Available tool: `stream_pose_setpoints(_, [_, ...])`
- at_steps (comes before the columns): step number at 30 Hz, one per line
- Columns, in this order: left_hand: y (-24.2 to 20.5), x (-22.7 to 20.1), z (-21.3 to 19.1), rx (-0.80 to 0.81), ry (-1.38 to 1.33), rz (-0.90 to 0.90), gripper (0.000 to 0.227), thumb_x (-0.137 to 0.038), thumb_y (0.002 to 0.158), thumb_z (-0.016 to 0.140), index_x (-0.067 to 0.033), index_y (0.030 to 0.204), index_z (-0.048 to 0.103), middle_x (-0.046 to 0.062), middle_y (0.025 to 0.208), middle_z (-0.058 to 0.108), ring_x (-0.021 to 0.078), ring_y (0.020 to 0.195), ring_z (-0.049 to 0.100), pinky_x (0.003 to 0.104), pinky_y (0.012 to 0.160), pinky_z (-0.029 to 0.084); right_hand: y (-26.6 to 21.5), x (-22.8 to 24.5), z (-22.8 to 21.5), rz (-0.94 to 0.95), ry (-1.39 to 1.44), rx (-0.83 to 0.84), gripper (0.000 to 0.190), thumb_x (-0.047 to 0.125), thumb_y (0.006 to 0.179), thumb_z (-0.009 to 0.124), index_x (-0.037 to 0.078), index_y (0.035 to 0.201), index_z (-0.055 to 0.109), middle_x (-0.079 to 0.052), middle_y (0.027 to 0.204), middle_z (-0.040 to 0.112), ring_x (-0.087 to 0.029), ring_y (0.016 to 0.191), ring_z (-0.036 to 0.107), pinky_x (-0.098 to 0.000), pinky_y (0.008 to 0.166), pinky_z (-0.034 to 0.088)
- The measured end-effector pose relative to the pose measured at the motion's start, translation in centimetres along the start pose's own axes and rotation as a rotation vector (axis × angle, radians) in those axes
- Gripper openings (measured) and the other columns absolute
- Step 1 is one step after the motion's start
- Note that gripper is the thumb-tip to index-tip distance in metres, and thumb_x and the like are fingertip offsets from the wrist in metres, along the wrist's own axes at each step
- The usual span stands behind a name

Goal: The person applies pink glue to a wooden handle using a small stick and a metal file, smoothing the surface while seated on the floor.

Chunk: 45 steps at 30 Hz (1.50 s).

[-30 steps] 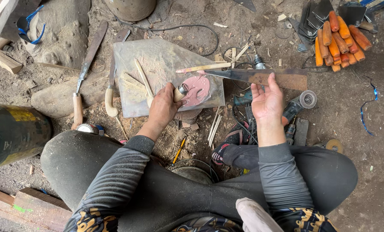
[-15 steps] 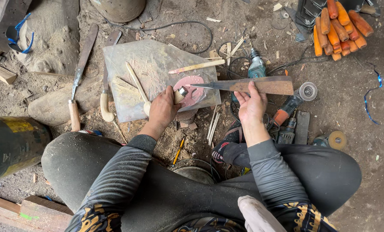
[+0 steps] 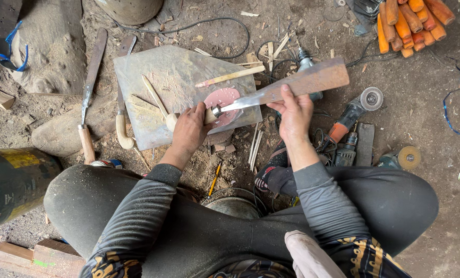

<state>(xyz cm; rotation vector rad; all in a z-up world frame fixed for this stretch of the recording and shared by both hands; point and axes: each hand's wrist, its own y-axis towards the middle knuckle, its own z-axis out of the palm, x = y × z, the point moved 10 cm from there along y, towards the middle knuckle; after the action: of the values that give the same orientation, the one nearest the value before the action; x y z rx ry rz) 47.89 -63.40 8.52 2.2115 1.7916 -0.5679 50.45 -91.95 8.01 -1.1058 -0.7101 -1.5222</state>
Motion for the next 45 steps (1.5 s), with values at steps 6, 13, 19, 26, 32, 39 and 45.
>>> stream_pose_setpoints(6, [0.2,-0.1,-0.3,0.006,0.032,0.019,0.048,-0.032,0.086,0.082,-0.0043,0.108,0.050,0.017,0.096,0.067,0.0361,0.100,0.064,0.048,0.091,0.050,-1.1,-2.8,3.2,0.071,-0.012,-0.012,0.017,0.016,0.100,0.069,0.003,0.110,0.063,-0.010,0.098,0.073,-0.019,0.080,0.075,-0.0337,0.067,0.067])
stream_pose_setpoints(13, [-0.1,0.9,-1.8,-0.008,-0.040,0.008,0.047,-0.031,0.083,0.082,-0.0058,0.109,0.052,0.015,0.098,0.068,0.0356,0.101,0.063,0.048,0.089,0.049,-0.6,-0.9,4.4,0.041,-0.038,0.040,0.016,0.013,0.100,0.068,0.000,0.109,0.066,-0.010,0.099,0.073,-0.020,0.084,0.076,-0.0348,0.067,0.068])
stream_pose_setpoints(19, [-0.2,0.2,-2.0,-0.055,-0.048,0.049,0.044,-0.028,0.082,0.080,-0.0048,0.109,0.054,0.015,0.098,0.068,0.0355,0.100,0.062,0.048,0.089,0.050,-1.1,0.9,4.6,-0.024,-0.031,0.002,0.018,0.016,0.098,0.067,0.005,0.111,0.062,-0.010,0.102,0.072,-0.019,0.084,0.077,-0.0332,0.066,0.069])
stream_pose_setpoints(26, [-0.5,1.8,-1.6,-0.013,-0.074,0.026,0.045,-0.035,0.087,0.079,-0.0053,0.110,0.054,0.016,0.101,0.067,0.0368,0.101,0.061,0.049,0.089,0.049,0.3,0.5,3.5,-0.042,-0.112,-0.032,0.019,0.016,0.100,0.066,0.002,0.112,0.064,-0.012,0.102,0.072,-0.021,0.083,0.077,-0.0353,0.066,0.069])
stream_pose_setpoints(32, [-0.5,3.7,0.5,0.085,-0.007,-0.059,0.051,-0.037,0.086,0.078,-0.0042,0.116,0.055,0.016,0.106,0.068,0.0362,0.102,0.062,0.050,0.093,0.049,2.3,0.4,0.4,-0.082,-0.100,-0.062,0.017,0.015,0.102,0.064,0.002,0.112,0.065,-0.011,0.100,0.071,-0.021,0.080,0.076,-0.0364,0.066,0.070])
stream_pose_setpoints(39, [-0.9,5.0,1.3,0.083,-0.115,-0.110,0.053,-0.035,0.090,0.078,-0.0021,0.124,0.054,0.021,0.107,0.070,0.0402,0.102,0.068,0.049,0.091,0.054,2.9,-1.9,-3.3,-0.020,-0.004,-0.197,0.017,0.014,0.098,0.067,0.005,0.112,0.065,-0.009,0.098,0.072,-0.019,0.075,0.074,-0.0348,0.061,0.067])
stream_pose_setpoints(45, [-0.5,4.8,1.5,0.116,-0.163,-0.189,0.056,-0.038,0.087,0.080,-0.0028,0.122,0.054,0.019,0.104,0.071,0.0373,0.098,0.071,0.048,0.086,0.056,2.3,-3.8,-3.2,-0.001,-0.027,-0.210,0.017,0.015,0.099,0.068,0.004,0.111,0.064,-0.007,0.098,0.070,-0.018,0.072,0.072,-0.0352,0.060,0.066])
